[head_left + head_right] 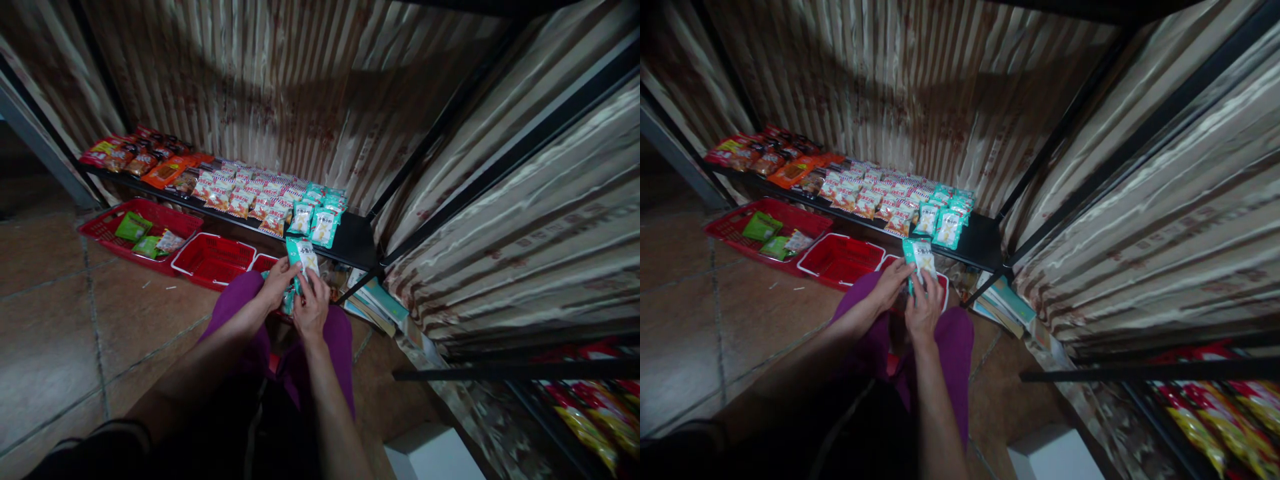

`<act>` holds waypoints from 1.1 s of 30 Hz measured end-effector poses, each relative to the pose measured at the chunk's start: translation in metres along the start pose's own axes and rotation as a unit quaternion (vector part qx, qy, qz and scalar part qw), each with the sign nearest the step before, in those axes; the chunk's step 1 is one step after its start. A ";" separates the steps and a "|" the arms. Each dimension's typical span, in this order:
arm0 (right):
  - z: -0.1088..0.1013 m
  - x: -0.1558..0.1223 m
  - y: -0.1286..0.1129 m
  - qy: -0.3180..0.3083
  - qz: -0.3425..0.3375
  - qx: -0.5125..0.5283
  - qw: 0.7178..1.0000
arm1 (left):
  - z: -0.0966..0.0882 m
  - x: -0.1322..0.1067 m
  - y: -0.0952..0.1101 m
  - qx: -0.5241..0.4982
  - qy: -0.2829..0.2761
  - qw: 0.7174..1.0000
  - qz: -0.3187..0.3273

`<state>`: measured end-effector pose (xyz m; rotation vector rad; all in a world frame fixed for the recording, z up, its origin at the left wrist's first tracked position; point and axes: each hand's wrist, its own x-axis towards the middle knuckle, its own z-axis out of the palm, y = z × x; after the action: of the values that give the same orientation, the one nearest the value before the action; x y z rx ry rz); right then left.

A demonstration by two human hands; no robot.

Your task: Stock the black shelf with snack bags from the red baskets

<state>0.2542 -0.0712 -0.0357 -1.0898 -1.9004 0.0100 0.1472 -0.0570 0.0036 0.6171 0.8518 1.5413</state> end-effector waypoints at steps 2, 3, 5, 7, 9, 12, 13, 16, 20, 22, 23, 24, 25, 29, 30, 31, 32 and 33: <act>0.001 -0.001 -0.005 -0.017 -0.025 0.006 1.000 | -0.004 0.004 -0.002 -0.016 0.011 1.000 0.013; 0.000 -0.001 -0.007 -0.024 -0.036 0.016 0.999 | -0.007 0.007 -0.003 -0.021 0.018 0.999 0.018; -0.002 0.000 -0.011 -0.022 -0.051 0.050 0.997 | -0.013 0.009 -0.004 -0.029 0.031 0.999 0.016; -0.005 0.002 -0.011 0.012 -0.038 0.087 0.995 | -0.017 0.010 -0.002 -0.032 0.035 0.999 -0.003; -0.006 0.005 -0.006 0.070 0.029 0.109 0.991 | -0.019 0.007 0.000 -0.036 0.033 0.998 -0.030; -0.004 0.007 0.007 0.112 0.213 0.159 0.958 | -0.018 0.002 0.002 -0.046 0.038 0.996 -0.062; -0.003 0.007 0.011 0.099 0.275 0.198 0.936 | -0.017 0.001 0.002 -0.048 0.039 0.996 -0.069; 0.002 0.006 0.020 0.026 0.414 0.349 0.840 | -0.016 -0.001 -0.001 -0.039 0.027 0.996 -0.073; 0.006 0.002 0.021 0.014 0.469 0.445 0.763 | -0.016 0.001 -0.002 -0.008 0.014 0.998 -0.061; 0.007 0.002 0.020 0.019 0.466 0.454 0.759 | -0.017 0.004 0.000 0.013 0.021 0.999 -0.044; 0.007 0.002 0.020 0.017 0.464 0.458 0.758 | -0.017 0.006 0.003 0.025 0.028 0.999 -0.032; 0.008 0.001 0.021 0.015 0.462 0.464 0.756 | -0.017 0.009 0.005 0.037 0.036 0.998 -0.019; 0.008 0.001 0.021 0.012 0.462 0.471 0.752 | -0.017 0.011 0.008 0.047 0.046 0.998 -0.008; 0.008 -0.002 0.025 0.006 0.469 0.490 0.735 | -0.013 0.022 0.016 0.057 0.078 0.995 0.004; 0.008 -0.003 0.025 0.007 0.468 0.490 0.735 | -0.012 0.024 0.018 0.059 0.084 0.995 0.005; 0.008 -0.003 0.026 0.007 0.466 0.490 0.737 | -0.011 0.025 0.019 0.061 0.088 0.994 0.007; 0.008 -0.004 0.026 0.008 0.464 0.491 0.738 | -0.009 0.026 0.019 0.061 0.091 0.994 0.009; 0.009 -0.004 0.027 0.009 0.461 0.491 0.739 | -0.009 0.027 0.020 0.058 0.096 0.994 0.014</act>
<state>0.2672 -0.0544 -0.0547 -1.0788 -0.8483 1.3861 0.1249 -0.0327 0.0120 0.5725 1.0896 1.6020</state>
